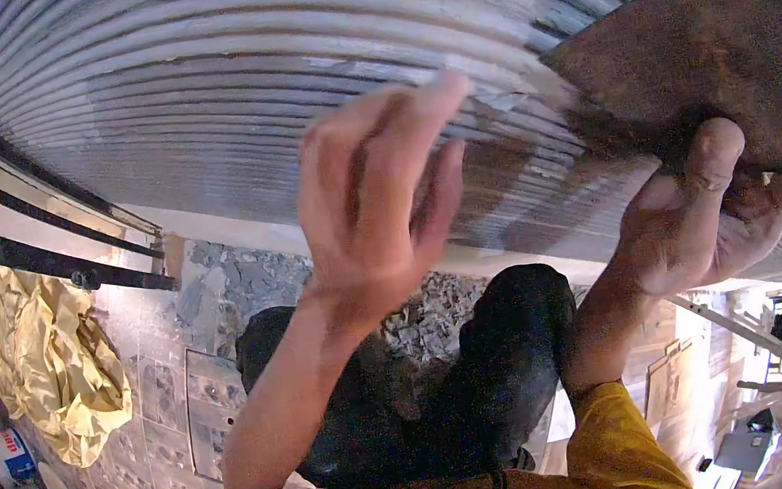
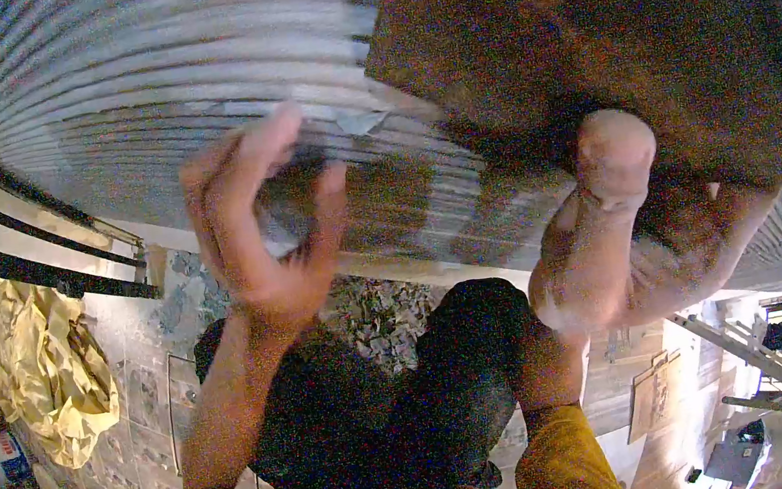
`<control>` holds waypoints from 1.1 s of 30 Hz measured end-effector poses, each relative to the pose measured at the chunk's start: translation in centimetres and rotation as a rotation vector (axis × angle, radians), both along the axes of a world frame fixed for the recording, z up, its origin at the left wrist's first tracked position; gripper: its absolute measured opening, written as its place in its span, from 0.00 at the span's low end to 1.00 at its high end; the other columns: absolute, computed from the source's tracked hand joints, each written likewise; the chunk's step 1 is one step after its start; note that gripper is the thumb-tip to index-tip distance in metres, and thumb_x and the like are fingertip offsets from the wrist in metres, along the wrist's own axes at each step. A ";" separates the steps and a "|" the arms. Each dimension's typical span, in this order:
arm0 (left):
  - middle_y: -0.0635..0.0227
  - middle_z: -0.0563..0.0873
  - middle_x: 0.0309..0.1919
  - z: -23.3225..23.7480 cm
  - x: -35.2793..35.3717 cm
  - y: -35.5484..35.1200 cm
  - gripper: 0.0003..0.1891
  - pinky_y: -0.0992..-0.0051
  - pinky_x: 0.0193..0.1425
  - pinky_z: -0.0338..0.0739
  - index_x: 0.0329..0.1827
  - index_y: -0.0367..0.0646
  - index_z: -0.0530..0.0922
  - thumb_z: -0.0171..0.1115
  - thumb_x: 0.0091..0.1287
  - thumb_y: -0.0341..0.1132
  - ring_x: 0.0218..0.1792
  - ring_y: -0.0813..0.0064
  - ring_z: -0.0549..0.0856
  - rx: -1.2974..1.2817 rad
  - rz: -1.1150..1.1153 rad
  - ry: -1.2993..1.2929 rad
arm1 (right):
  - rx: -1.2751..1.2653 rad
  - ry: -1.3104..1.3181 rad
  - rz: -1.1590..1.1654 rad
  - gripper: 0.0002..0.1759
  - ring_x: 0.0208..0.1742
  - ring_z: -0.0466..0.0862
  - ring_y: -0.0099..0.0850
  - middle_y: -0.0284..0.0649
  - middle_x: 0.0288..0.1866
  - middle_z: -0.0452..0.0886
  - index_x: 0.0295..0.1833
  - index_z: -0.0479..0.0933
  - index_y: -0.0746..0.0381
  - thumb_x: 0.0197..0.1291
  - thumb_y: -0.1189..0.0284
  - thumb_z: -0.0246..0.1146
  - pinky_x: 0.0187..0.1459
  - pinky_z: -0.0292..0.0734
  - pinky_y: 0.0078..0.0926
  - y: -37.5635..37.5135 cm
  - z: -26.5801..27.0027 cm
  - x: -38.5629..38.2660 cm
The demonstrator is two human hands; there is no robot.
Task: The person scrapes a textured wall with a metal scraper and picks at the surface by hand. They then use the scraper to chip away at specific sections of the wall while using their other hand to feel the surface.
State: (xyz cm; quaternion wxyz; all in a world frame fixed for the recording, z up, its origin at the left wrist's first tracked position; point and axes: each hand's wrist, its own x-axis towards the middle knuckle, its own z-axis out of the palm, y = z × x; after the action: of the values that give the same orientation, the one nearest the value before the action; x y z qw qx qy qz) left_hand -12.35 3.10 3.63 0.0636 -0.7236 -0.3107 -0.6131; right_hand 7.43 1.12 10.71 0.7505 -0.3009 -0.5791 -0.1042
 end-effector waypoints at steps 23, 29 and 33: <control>0.76 0.82 0.35 1.7 1.0 1.5 0.11 0.69 0.38 0.64 0.40 0.51 0.86 0.72 0.53 0.29 0.33 0.72 0.79 0.207 0.109 -0.007 | 0.010 0.260 0.029 0.31 0.61 0.80 0.49 0.58 0.62 0.75 0.70 0.62 0.69 0.63 0.78 0.64 0.61 0.81 0.48 -0.8 -0.7 -1.2; 0.67 0.82 0.36 2.7 1.7 0.5 0.11 0.66 0.45 0.75 0.39 0.45 0.84 0.76 0.54 0.24 0.39 0.64 0.81 0.087 0.093 -0.030 | 0.054 0.228 0.051 0.29 0.60 0.80 0.48 0.58 0.61 0.76 0.67 0.64 0.71 0.62 0.78 0.65 0.60 0.81 0.49 -0.3 -0.7 -1.5; 0.69 0.84 0.35 2.0 1.2 0.9 0.11 0.67 0.44 0.74 0.38 0.46 0.84 0.75 0.54 0.25 0.38 0.65 0.81 0.168 0.140 -0.005 | 0.092 0.199 0.021 0.30 0.58 0.81 0.45 0.57 0.60 0.77 0.68 0.64 0.71 0.62 0.76 0.66 0.59 0.82 0.44 0.2 -0.5 -1.9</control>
State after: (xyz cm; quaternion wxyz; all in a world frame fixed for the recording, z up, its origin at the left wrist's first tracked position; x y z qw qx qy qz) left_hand -11.11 3.99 5.61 0.1658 -0.6905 -0.3083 -0.6329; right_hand 5.52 1.29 10.22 0.8184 -0.2688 -0.4994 -0.0927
